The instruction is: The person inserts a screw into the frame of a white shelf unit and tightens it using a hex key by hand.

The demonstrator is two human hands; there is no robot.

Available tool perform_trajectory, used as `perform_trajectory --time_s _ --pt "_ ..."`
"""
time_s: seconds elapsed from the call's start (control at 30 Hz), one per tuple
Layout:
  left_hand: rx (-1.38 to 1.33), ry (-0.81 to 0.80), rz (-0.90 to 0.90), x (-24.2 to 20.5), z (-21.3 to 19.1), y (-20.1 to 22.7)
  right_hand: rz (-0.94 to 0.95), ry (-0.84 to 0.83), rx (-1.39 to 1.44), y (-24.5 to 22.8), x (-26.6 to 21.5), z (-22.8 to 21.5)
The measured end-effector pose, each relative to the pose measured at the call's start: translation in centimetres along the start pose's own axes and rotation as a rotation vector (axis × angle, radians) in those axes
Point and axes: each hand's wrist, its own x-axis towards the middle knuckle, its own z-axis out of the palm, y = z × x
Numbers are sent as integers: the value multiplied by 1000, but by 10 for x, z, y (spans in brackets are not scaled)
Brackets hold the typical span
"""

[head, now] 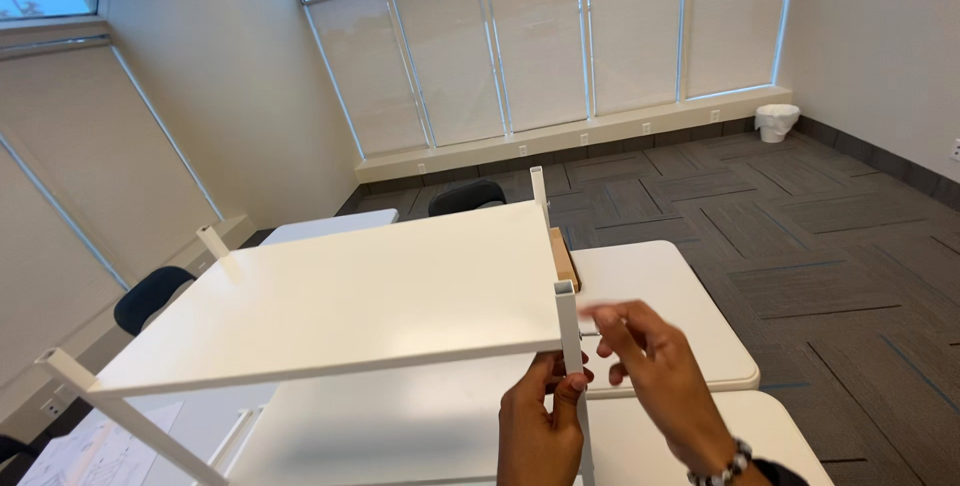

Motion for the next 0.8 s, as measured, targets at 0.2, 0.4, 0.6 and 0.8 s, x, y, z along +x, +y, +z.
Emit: perform_trajectory --time_s 0.2,0.4,0.6,0.8 --pt "-16 7 29 3 0 -9 10 53 -14 20 -30 -9" --pt "-8 22 63 3 1 -9 -188 -4 82 -1 -34 -14" --pt "-10 0 -34 -1 1 1 -362 -50 -182 -31 -16 -5" --pt "-5 1 -31 2 3 -4 -364 -30 -269 4 -33 -6"
